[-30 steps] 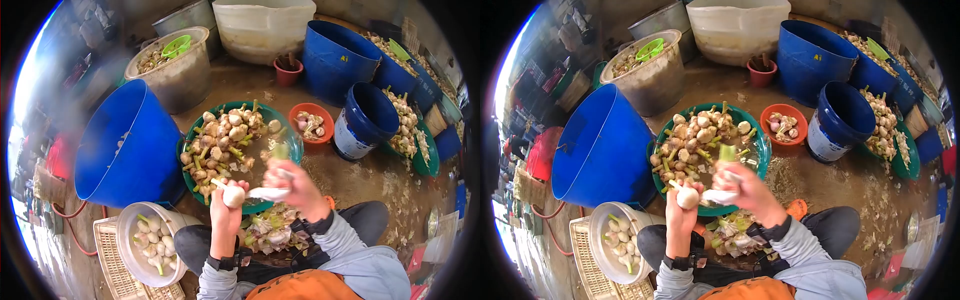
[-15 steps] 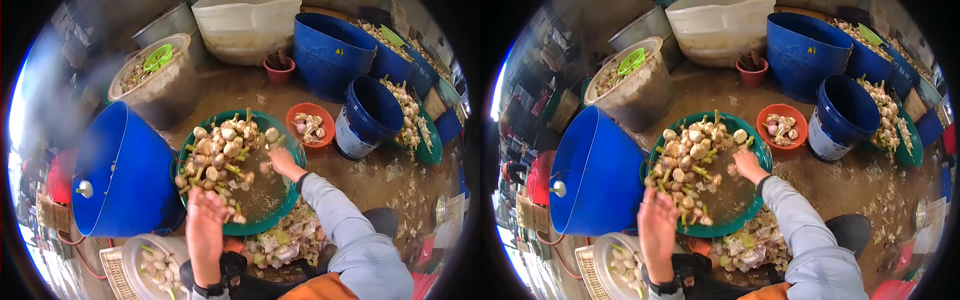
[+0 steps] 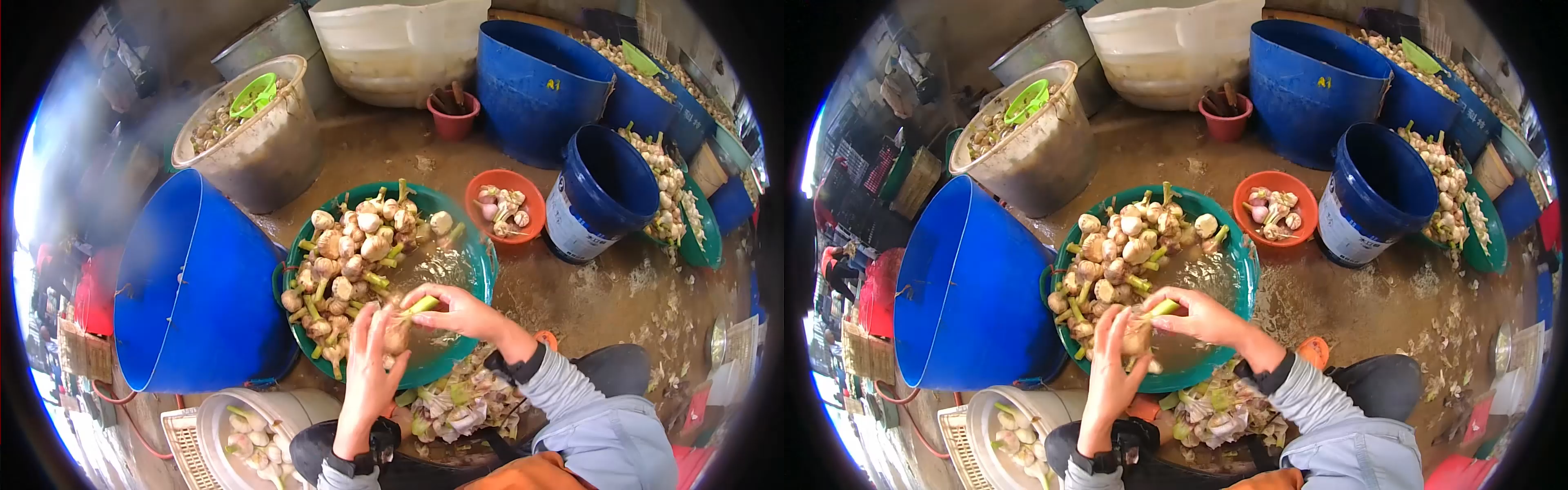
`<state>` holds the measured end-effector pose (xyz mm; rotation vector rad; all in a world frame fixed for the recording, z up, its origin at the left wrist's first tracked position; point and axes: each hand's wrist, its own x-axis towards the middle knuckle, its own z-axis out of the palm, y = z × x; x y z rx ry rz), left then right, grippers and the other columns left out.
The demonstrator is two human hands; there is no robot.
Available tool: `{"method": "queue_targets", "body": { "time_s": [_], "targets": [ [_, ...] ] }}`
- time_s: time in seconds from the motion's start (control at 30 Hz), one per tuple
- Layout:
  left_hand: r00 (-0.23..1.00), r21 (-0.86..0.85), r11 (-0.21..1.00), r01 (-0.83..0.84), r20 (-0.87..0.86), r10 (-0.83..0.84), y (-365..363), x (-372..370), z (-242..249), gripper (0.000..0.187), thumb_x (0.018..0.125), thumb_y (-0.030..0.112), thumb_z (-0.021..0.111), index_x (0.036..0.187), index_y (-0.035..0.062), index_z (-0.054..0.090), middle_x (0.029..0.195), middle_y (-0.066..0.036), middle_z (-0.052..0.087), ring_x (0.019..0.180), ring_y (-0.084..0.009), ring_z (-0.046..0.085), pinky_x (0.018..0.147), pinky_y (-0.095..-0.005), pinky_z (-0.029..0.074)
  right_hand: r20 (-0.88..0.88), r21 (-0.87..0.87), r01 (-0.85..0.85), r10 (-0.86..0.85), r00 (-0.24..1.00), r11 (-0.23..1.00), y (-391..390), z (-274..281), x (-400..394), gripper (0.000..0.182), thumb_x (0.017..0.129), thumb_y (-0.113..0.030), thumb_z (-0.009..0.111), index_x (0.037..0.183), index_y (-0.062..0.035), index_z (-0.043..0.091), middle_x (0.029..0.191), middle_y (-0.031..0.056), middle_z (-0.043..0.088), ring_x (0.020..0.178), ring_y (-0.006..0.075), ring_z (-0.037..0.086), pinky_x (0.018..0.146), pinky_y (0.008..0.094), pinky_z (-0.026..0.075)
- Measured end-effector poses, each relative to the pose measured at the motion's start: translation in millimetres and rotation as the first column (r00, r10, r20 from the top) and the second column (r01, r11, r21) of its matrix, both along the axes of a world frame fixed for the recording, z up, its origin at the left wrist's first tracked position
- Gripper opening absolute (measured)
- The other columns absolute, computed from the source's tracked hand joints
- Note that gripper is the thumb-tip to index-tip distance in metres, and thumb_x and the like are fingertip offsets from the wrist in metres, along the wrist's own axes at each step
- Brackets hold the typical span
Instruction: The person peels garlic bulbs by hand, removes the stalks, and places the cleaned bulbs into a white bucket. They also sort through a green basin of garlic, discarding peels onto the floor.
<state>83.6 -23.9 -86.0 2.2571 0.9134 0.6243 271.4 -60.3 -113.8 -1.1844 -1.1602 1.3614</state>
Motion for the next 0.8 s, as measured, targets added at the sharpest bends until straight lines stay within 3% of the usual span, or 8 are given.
{"method": "queue_targets", "body": {
  "time_s": [0.03, 0.1, 0.23, 0.37, 0.43, 0.5, 0.67, 0.8],
  "targets": [
    [0.999, -0.023, 1.000, 0.004, 0.054, -0.002, -1, 0, 0, 0.066, 0.066, 0.005, 0.069, 0.125, 0.0059, 0.039, 0.122, -0.017, 0.041, 0.111, -0.0327, 0.042, 0.093, -0.0375, 0.036, -0.258, 0.013, 0.042, -0.038, 0.965, 0.999, -6, 9, -7, 0.031, 0.087, -0.026, 0.055, 0.109, -0.0035, 0.054, 0.099, 0.0047, 0.058, 0.087, 0.0160, 0.056, 0.075, 0.0296, 0.045],
    [0.987, -0.066, 0.997, 0.025, 0.157, -0.014, -6, -1, 4, 0.063, 0.064, 0.003, 0.070, 0.121, 0.0059, 0.042, 0.118, -0.015, 0.043, 0.108, -0.0318, 0.045, 0.092, -0.0367, 0.038, -0.227, 0.079, 0.147, -0.126, 0.966, 0.986, -15, 8, -28, 0.030, 0.089, -0.024, 0.053, 0.111, -0.0024, 0.052, 0.103, 0.0011, 0.054, 0.089, 0.0133, 0.052, 0.078, 0.0294, 0.044],
    [0.986, 0.095, 0.990, -0.109, 0.135, 0.095, -26, 3, 4, 0.060, 0.062, 0.005, 0.072, 0.116, 0.0093, 0.047, 0.108, -0.015, 0.045, 0.099, -0.0330, 0.047, 0.083, -0.0394, 0.042, 0.191, 0.193, 0.177, -0.214, 0.958, 0.965, -26, 6, -36, 0.023, 0.087, -0.019, 0.053, 0.099, 0.0003, 0.054, 0.091, 0.0107, 0.055, 0.084, 0.0121, 0.052, 0.075, 0.0317, 0.043],
    [0.991, 0.304, 0.946, -0.111, 0.106, 0.082, -39, 4, 11, 0.065, 0.057, 0.004, 0.073, 0.116, 0.0113, 0.047, 0.106, -0.014, 0.044, 0.096, -0.0330, 0.048, 0.080, -0.0396, 0.043, 0.219, 0.194, 0.302, -0.342, 0.914, 0.933, -33, 14, -44, 0.020, 0.086, -0.018, 0.050, 0.091, 0.0014, 0.054, 0.072, 0.0048, 0.049, 0.066, 0.0106, 0.048, 0.060, 0.0277, 0.041],
    [0.973, 0.128, 0.991, -0.029, 0.230, -0.002, -36, 1, 21, 0.065, 0.064, 0.002, 0.070, 0.122, 0.0111, 0.042, 0.107, -0.014, 0.045, 0.098, -0.0293, 0.049, 0.083, -0.0365, 0.042, -0.078, 0.167, 0.297, -0.287, 0.955, 0.940, -37, 13, -43, 0.020, 0.087, -0.018, 0.048, 0.095, -0.0016, 0.056, 0.070, -0.0050, 0.047, 0.063, 0.0066, 0.044, 0.056, 0.0227, 0.038],
    [0.747, -0.672, 0.630, 0.389, 0.630, 0.211, -34, -4, 15, 0.071, 0.068, 0.004, 0.067, 0.129, 0.0085, 0.032, 0.113, -0.015, 0.046, 0.105, -0.0242, 0.048, 0.087, -0.0345, 0.041, -0.321, 0.005, 0.229, -0.216, 0.922, 0.973, -50, 29, -41, 0.020, 0.088, -0.018, 0.048, 0.097, -0.0032, 0.057, 0.073, -0.0076, 0.048, 0.065, 0.0049, 0.044, 0.057, 0.0215, 0.038],
    [0.890, -0.344, 0.928, 0.141, 0.454, 0.032, -34, -6, 11, 0.078, 0.070, 0.007, 0.063, 0.135, 0.0086, 0.019, 0.115, -0.014, 0.047, 0.103, -0.0201, 0.051, 0.089, -0.0320, 0.041, -0.179, 0.050, 0.186, -0.174, 0.968, 0.981, -45, 46, -50, 0.027, 0.089, -0.027, 0.053, 0.104, -0.0049, 0.058, 0.082, -0.0063, 0.054, 0.066, 0.0003, 0.044, 0.056, 0.0182, 0.034],
    [0.741, -0.683, 0.660, 0.311, 0.610, 0.282, -27, -8, 0, 0.067, 0.079, 0.025, 0.056, 0.134, 0.0088, 0.021, 0.107, -0.010, 0.052, 0.090, -0.0156, 0.054, 0.071, -0.0249, 0.046, -0.226, -0.106, 0.171, -0.191, 0.955, 0.980, -47, 47, -54, 0.023, 0.089, -0.021, 0.054, 0.097, -0.0005, 0.060, 0.078, -0.0036, 0.056, 0.069, 0.0086, 0.051, 0.061, 0.0253, 0.042]
  ]
}}
